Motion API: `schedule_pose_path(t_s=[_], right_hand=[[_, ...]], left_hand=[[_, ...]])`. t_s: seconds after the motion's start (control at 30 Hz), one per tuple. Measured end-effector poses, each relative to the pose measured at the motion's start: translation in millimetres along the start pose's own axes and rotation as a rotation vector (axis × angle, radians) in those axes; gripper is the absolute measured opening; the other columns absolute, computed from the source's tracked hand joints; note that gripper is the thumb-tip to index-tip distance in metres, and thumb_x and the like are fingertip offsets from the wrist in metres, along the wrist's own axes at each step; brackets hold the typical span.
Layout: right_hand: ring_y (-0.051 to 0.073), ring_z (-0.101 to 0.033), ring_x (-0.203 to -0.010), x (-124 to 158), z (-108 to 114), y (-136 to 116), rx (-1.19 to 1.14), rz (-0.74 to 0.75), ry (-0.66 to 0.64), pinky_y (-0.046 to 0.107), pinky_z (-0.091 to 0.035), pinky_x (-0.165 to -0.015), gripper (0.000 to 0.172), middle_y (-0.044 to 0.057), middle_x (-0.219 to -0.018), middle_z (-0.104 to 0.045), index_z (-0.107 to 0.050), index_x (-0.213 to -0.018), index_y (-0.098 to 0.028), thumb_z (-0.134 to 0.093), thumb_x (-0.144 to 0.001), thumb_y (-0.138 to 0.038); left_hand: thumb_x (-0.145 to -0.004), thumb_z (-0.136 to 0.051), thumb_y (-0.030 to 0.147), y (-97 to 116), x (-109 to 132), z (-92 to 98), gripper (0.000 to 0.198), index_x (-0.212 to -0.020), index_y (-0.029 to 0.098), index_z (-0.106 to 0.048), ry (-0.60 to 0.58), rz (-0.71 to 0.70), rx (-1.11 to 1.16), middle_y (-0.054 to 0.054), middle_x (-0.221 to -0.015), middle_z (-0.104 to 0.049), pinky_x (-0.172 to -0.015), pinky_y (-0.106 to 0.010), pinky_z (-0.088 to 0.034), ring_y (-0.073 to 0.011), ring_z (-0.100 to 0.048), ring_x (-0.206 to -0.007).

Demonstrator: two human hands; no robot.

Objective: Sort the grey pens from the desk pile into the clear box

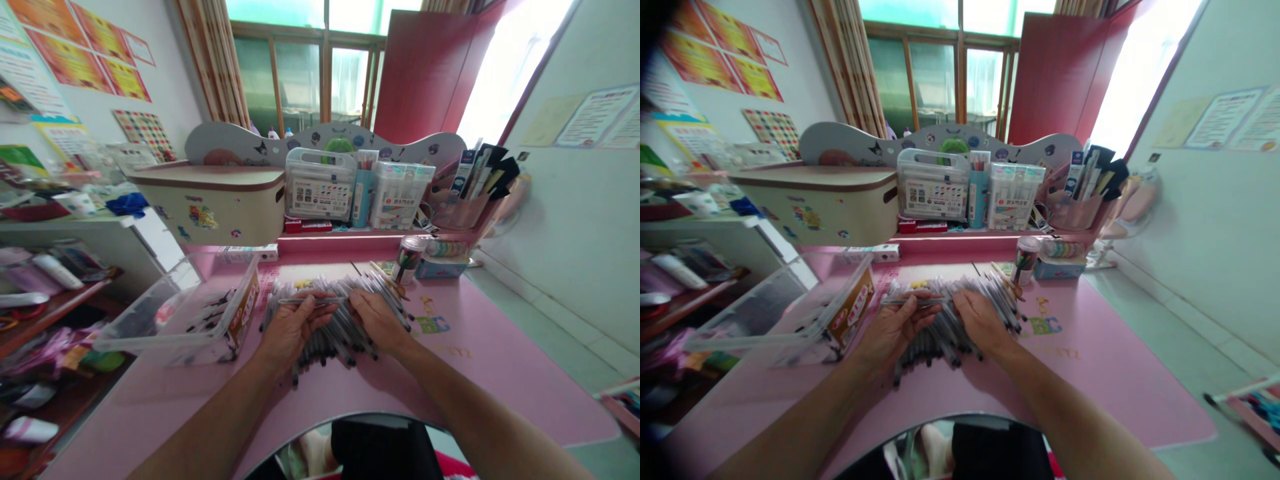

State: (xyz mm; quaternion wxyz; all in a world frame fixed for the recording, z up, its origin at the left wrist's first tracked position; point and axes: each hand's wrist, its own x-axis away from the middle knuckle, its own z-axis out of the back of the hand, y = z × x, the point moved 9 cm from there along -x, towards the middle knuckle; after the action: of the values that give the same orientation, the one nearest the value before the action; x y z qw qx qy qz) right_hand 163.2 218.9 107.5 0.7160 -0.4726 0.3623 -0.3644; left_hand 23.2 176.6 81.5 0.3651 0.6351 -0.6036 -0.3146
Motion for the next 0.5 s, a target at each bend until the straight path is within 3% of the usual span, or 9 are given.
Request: schedule_pose_path(t_s=[0.1, 0.23, 0.4, 0.5], right_hand=[[0.013, -0.035, -0.057, 0.8, 0.5, -7.0, 0.076, 0.026, -0.011, 0.028, -0.026, -0.053, 0.04, -0.003, -0.059, -0.037, -0.041, -0.062, -0.021, -0.042, -0.096, -0.043], [0.013, -0.037, -0.061, 0.9, 1.2, -9.9, -0.02, 0.034, -0.005, 0.026, -0.029, -0.055, 0.02, -0.004, -0.064, -0.04, -0.048, -0.078, -0.022, -0.052, -0.089, -0.038], [0.013, -0.033, -0.055, 0.1, -1.4, -1.2, -0.024, -0.025, -0.029, 0.027, -0.024, -0.05, 0.039, -0.004, -0.058, -0.036, -0.041, -0.065, -0.022, -0.04, -0.096, -0.045], [0.012, -0.034, -0.055, 1.0, -0.5, -2.2, -0.021, -0.013, -0.017, 0.026, -0.025, -0.049, 0.03, -0.004, -0.061, -0.038, -0.044, -0.068, -0.021, -0.047, -0.092, -0.04]], left_hand=[[-0.078, -0.076, 0.034, 1.1, 0.9, -1.3, 0.026, -0.093, 0.014, -0.07, 0.002, 0.006, 0.0, -0.01, -0.103, -0.075, -0.071, -0.026, -0.06, -0.0197, -0.074, -0.084], [-0.081, -0.074, 0.034, 1.3, 1.4, 0.1, 0.024, -0.093, 0.014, -0.069, 0.026, 0.014, 0.004, -0.011, -0.101, -0.076, -0.07, -0.025, -0.059, -0.0212, -0.074, -0.089], [-0.08, -0.074, 0.034, -0.7, 0.4, 0.7, 0.023, -0.091, 0.014, -0.069, 0.015, 0.018, 0.006, -0.008, -0.095, -0.076, -0.069, -0.025, -0.059, -0.0197, -0.074, -0.086], [-0.081, -0.074, 0.033, -1.5, -0.2, 1.9, 0.022, -0.092, 0.014, -0.069, 0.009, 0.017, 0.016, -0.009, -0.098, -0.076, -0.071, -0.024, -0.059, -0.0198, -0.074, -0.087]])
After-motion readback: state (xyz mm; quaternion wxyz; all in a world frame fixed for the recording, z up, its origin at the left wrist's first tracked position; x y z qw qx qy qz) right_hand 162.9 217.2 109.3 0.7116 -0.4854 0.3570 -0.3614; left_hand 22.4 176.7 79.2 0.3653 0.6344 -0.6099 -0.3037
